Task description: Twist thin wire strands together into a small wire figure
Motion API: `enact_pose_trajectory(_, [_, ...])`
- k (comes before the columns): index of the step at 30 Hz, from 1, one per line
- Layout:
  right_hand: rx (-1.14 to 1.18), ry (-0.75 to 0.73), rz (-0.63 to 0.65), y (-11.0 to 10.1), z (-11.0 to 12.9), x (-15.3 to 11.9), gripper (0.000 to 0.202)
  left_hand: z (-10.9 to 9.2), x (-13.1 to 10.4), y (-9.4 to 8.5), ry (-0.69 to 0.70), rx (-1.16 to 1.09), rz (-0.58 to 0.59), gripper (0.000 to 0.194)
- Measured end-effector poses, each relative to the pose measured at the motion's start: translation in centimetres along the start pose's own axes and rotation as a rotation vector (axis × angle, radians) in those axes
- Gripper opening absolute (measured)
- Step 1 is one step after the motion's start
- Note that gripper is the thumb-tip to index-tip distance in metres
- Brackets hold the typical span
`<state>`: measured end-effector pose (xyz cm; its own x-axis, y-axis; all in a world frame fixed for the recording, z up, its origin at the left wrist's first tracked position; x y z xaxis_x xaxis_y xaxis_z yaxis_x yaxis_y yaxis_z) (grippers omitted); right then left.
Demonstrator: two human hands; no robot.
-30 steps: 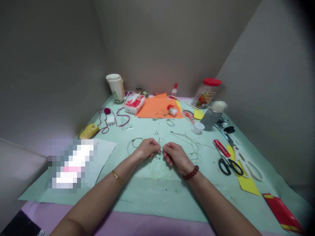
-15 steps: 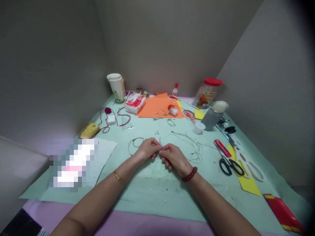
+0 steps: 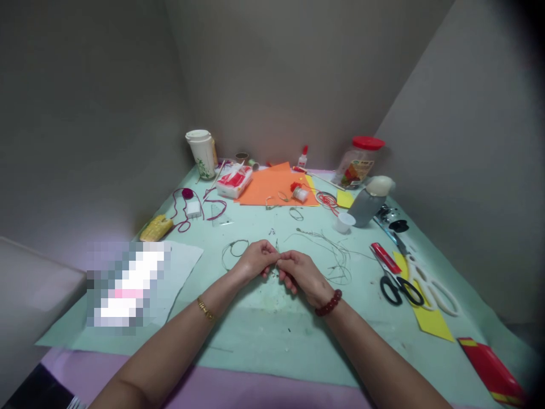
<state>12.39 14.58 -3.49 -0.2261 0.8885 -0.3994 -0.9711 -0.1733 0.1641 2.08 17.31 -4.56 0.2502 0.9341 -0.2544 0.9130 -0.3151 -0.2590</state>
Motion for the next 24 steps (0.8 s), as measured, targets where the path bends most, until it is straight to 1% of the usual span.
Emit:
enact_pose_trajectory(3, [-0.047,-0.006,-0.011,0.2,-0.1,-0.1,0.003,0.3,0.1,0.0,0.001,0.019,0.002,0.016])
enact_pose_trajectory(7, [-0.116,-0.064,-0.077,-0.6,0.2,0.3,0.009,0.4,0.2,0.1,0.024,0.001,0.01,0.013])
enact_pose_trajectory(11, [-0.128,-0.108,-0.118,-1.4,0.5,0.5,0.006,0.5,0.3,0.2,0.031,-0.029,0.014,0.013])
enact_pose_trajectory(14, [-0.075,-0.103,-0.131,-1.9,0.6,0.4,0.009,0.6,0.4,0.1,0.024,-0.017,0.011,0.013])
enact_pose_trajectory(17, [-0.001,-0.133,-0.134,-2.1,1.0,0.2,0.013,0.6,0.3,0.1,0.016,-0.012,0.009,0.012])
enact_pose_trajectory(20, [0.155,-0.141,-0.092,-1.7,1.1,0.1,0.017,0.3,0.1,0.2,0.002,-0.013,0.015,0.014])
enact_pose_trajectory(24, [0.334,-0.119,-0.046,-1.3,0.8,0.3,0.019,0.0,-0.2,0.3,-0.004,-0.017,0.033,0.024])
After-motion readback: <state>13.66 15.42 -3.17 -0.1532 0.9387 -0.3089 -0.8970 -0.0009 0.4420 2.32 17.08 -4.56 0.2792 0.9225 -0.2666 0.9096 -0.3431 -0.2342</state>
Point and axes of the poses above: each hand's wrist, its own x-axis towards the middle knuckle, its own y-axis out of the palm, z = x × y, the point moved 9 cm from there along x, towards the middle knuckle, and after that the axes turned 13 degrees about x, right-handed, at the moved point
